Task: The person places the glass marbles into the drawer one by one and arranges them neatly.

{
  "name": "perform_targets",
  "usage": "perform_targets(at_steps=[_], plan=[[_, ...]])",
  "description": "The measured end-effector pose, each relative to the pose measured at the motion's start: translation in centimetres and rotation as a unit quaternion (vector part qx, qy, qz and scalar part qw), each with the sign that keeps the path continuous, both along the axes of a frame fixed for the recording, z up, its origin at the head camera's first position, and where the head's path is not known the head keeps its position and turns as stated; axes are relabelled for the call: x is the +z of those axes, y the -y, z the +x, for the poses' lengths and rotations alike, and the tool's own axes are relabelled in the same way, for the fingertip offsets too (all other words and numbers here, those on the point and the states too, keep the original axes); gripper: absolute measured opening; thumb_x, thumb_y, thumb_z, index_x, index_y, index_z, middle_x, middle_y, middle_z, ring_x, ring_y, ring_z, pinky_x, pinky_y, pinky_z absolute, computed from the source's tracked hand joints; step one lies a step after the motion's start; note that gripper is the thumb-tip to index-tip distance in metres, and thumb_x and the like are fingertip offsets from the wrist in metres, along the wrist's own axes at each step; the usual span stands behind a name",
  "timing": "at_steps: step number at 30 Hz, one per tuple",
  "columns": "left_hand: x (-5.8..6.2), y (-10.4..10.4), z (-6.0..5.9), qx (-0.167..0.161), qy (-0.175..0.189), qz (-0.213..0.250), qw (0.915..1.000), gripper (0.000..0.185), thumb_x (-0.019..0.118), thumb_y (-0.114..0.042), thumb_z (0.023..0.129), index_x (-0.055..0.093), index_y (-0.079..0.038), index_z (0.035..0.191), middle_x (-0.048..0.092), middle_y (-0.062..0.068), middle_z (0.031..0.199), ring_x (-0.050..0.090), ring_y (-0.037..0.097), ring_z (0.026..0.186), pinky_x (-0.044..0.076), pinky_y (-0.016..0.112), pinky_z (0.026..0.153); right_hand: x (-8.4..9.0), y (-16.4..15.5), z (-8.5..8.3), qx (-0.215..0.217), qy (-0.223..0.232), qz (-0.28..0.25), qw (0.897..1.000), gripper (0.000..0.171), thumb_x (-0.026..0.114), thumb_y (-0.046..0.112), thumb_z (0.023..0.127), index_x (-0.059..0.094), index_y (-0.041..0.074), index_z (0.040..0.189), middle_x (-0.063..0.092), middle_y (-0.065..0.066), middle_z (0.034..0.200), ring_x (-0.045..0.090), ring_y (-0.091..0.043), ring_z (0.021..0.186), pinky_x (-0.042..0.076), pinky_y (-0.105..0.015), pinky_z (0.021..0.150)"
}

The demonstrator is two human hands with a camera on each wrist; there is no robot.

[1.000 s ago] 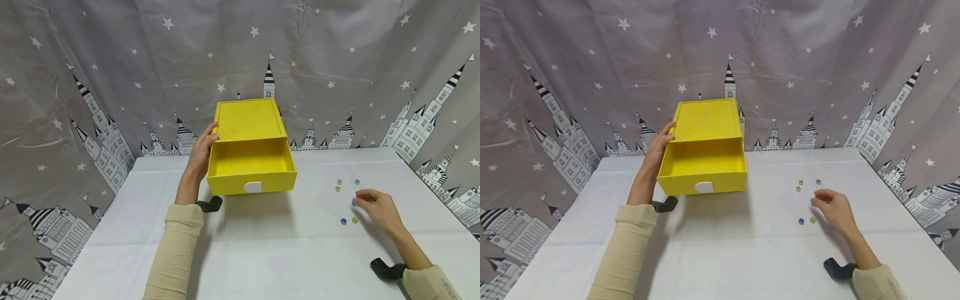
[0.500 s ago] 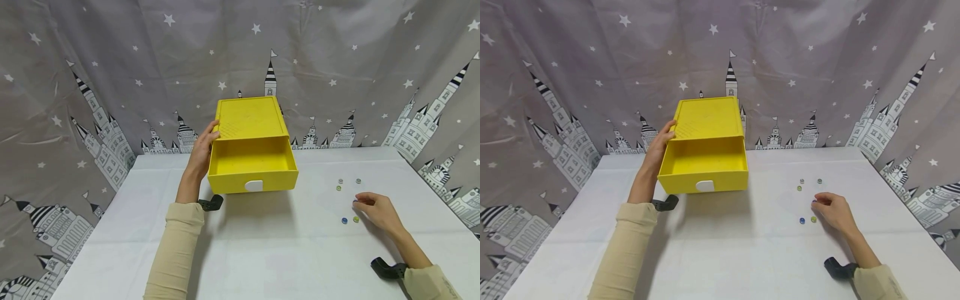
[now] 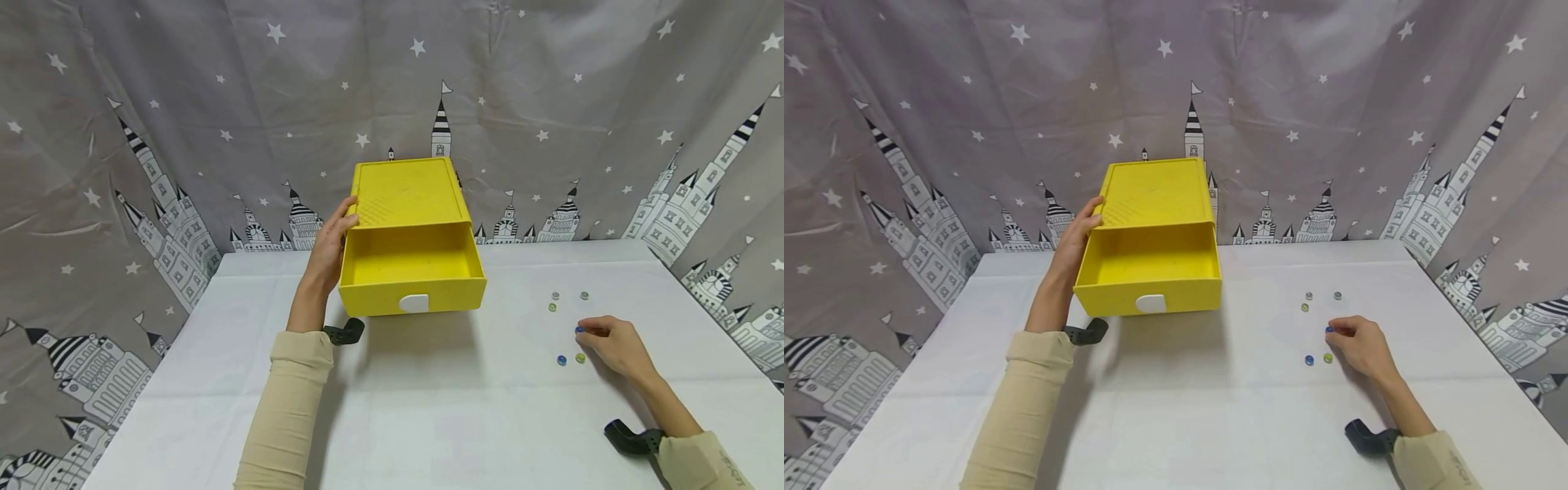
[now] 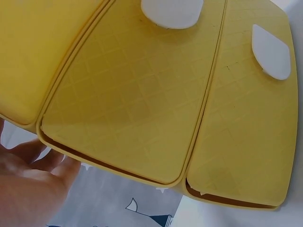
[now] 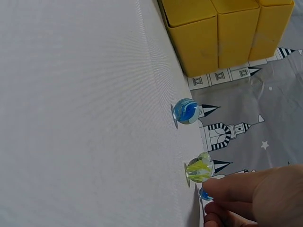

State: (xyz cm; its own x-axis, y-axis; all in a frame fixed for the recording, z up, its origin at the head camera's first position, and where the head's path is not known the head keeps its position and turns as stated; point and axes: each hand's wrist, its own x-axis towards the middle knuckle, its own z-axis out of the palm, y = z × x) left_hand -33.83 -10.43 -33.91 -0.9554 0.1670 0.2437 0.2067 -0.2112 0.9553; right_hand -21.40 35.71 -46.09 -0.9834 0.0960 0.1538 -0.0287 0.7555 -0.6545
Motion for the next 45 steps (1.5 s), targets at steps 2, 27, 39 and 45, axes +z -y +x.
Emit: perform_targets(at_steps=[2, 27, 39, 45], plan=[[-0.05, 0.02, -0.02, 0.0, 0.0, 0.0, 1.0, 0.051, 0.045, -0.023, 0.103, 0.038, -0.018, 0.153, 0.033, 0.004, 0.155, 0.039, 0.02, 0.134, 0.031, 0.039, 0.113, -0.07, 0.03, 0.02, 0.0, -0.001, 0.0, 1.0, 0.029, 0.065, 0.004, 0.09, 0.064, -0.014, 0.112, 0.063, -0.032, 0.107, 0.059, -0.047, 0.099, 0.047, -0.057, 0.083], [-0.12, -0.02, -0.02, -0.001, 0.003, 0.007, 1.0, 0.051, 0.046, -0.023, 0.103, 0.038, -0.018, 0.153, 0.033, 0.004, 0.155, 0.04, 0.021, 0.133, 0.031, 0.04, 0.112, -0.04, -0.04, -0.07, -0.001, -0.003, 0.011, 1.0, 0.024, 0.067, 0.005, 0.088, 0.067, -0.012, 0.104, 0.066, -0.028, 0.1, 0.061, -0.042, 0.093, 0.047, -0.051, 0.079], [-0.06, 0.03, -0.07, 0.002, 0.003, -0.001, 1.0, 0.05, 0.046, -0.022, 0.102, 0.04, -0.017, 0.151, 0.036, 0.005, 0.152, 0.042, 0.022, 0.13, 0.032, 0.041, 0.112, 0.18, 0.06, 0.04, -0.006, 0.001, 0.001, 1.0, 0.026, 0.069, 0.009, 0.089, 0.068, -0.01, 0.106, 0.066, -0.025, 0.101, 0.06, -0.037, 0.092, 0.046, -0.041, 0.076], [-0.01, 0.01, -0.08, 0.004, 0.001, 0.001, 1.0, 0.05, 0.046, -0.022, 0.102, 0.04, -0.017, 0.151, 0.037, 0.004, 0.152, 0.041, 0.021, 0.131, 0.032, 0.04, 0.112, 0.48, 0.0, 0.05, -0.02, 0.003, -0.018, 1.0, 0.028, 0.068, 0.013, 0.09, 0.068, -0.009, 0.108, 0.068, -0.024, 0.103, 0.06, -0.036, 0.095, 0.044, -0.037, 0.076]])
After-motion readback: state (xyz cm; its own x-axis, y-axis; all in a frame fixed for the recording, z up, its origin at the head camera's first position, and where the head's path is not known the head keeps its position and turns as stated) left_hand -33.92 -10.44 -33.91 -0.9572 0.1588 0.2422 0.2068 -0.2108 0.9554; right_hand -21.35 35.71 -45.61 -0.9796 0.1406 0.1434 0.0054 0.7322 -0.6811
